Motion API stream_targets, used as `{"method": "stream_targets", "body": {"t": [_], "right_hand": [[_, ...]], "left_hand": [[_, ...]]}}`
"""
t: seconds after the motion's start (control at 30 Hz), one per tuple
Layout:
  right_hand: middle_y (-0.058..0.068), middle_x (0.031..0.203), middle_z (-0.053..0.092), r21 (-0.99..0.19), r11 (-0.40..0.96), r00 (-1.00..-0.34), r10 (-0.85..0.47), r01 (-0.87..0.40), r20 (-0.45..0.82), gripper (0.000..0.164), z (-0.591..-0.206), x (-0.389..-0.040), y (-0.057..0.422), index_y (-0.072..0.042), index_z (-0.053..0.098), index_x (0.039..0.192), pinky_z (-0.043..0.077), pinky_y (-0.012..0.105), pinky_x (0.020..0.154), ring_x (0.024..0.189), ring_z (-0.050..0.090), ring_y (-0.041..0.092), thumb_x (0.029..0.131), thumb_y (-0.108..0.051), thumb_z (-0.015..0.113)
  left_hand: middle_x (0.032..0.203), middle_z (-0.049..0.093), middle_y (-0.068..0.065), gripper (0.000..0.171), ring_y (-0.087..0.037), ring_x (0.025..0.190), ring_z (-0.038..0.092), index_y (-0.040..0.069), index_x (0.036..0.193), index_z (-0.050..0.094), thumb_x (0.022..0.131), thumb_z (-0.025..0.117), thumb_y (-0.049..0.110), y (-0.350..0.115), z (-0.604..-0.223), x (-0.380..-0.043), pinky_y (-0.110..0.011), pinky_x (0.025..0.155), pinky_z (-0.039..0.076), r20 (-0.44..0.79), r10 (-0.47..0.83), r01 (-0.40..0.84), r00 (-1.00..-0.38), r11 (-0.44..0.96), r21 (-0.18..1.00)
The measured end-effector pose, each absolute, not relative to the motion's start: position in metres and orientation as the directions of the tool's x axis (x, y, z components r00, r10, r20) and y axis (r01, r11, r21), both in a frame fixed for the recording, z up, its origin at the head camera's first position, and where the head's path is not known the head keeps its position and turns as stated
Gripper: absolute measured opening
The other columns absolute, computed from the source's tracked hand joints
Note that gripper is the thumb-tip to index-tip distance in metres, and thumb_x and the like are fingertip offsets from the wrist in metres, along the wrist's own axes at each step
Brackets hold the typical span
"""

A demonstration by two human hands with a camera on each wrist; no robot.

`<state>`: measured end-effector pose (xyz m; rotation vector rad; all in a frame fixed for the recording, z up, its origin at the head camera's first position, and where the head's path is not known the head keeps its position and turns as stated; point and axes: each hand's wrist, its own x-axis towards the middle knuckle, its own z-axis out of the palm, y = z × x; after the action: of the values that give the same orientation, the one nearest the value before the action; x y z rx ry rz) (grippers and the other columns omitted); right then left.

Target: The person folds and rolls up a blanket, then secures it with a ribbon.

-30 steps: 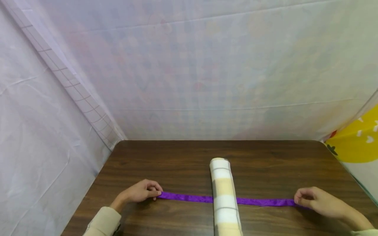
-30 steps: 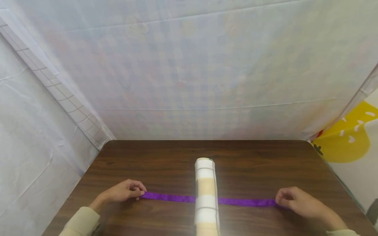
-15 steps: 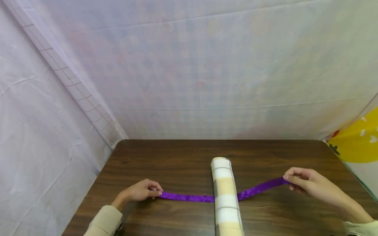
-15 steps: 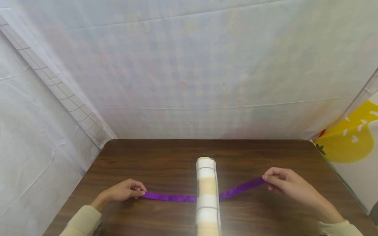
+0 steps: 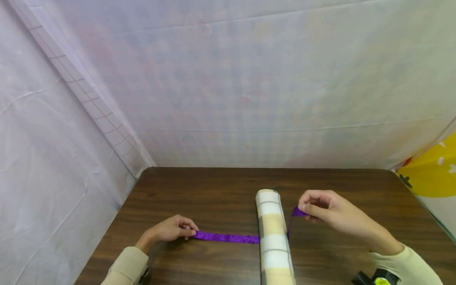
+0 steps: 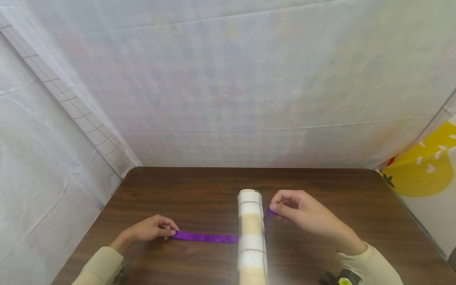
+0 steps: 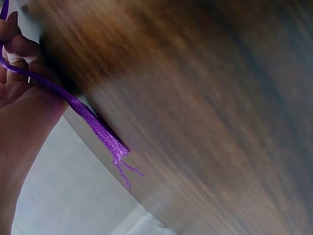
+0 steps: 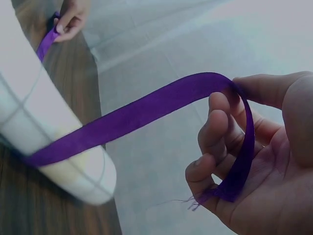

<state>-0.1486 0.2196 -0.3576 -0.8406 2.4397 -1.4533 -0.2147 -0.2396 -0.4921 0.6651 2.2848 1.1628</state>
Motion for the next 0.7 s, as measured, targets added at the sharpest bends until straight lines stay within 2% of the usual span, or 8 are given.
{"method": "stream_targets", "body": {"t": [0.17, 0.43, 0.57, 0.7], "right_hand": [[0.002, 0.082, 0.062, -0.827, 0.334, -0.770, -0.614, -0.453, 0.173, 0.008, -0.360, -0.154, 0.189, -0.009, 0.059, 0.091, 0.053, 0.030, 0.063, 0.072, 0.061, 0.012, 0.095, -0.015, 0.054], [-0.002, 0.075, 0.060, -0.755, 0.375, -0.735, -0.647, -0.537, 0.202, 0.007, -0.383, -0.153, 0.143, -0.018, 0.060, 0.086, 0.048, 0.024, 0.057, 0.067, 0.054, 0.005, 0.091, -0.022, 0.060], [-0.011, 0.072, 0.055, -0.723, 0.380, -0.708, -0.675, -0.577, 0.210, 0.008, -0.398, -0.149, 0.125, -0.022, 0.059, 0.082, 0.046, 0.022, 0.055, 0.064, 0.051, 0.002, 0.089, -0.020, 0.063], [-0.013, 0.070, 0.052, -0.685, 0.359, -0.654, -0.722, -0.634, 0.226, 0.011, -0.410, -0.145, 0.111, -0.021, 0.057, 0.081, 0.042, 0.017, 0.049, 0.059, 0.045, -0.003, 0.088, -0.015, 0.064]], "left_hand": [[0.069, 0.061, -0.002, 0.014, -0.009, 0.060, 0.051, 0.017, 0.099, 0.070, 0.088, 0.063, 0.020, -0.240, -0.492, -0.215, -0.018, 0.051, 0.036, -0.206, 0.620, 0.193, -0.757, 0.514, 0.835], [0.071, 0.062, -0.006, 0.015, -0.011, 0.063, 0.053, 0.014, 0.101, 0.070, 0.088, 0.063, 0.018, -0.240, -0.490, -0.213, -0.019, 0.054, 0.038, -0.207, 0.623, 0.178, -0.755, 0.498, 0.849], [0.071, 0.062, -0.006, 0.015, -0.011, 0.063, 0.052, 0.014, 0.101, 0.070, 0.088, 0.063, 0.018, -0.239, -0.490, -0.213, -0.019, 0.055, 0.038, -0.212, 0.615, 0.172, -0.760, 0.504, 0.846], [0.071, 0.062, -0.006, 0.015, -0.011, 0.063, 0.053, 0.015, 0.100, 0.070, 0.088, 0.063, 0.018, -0.239, -0.490, -0.213, -0.020, 0.055, 0.038, -0.208, 0.617, 0.180, -0.759, 0.506, 0.844]]}}
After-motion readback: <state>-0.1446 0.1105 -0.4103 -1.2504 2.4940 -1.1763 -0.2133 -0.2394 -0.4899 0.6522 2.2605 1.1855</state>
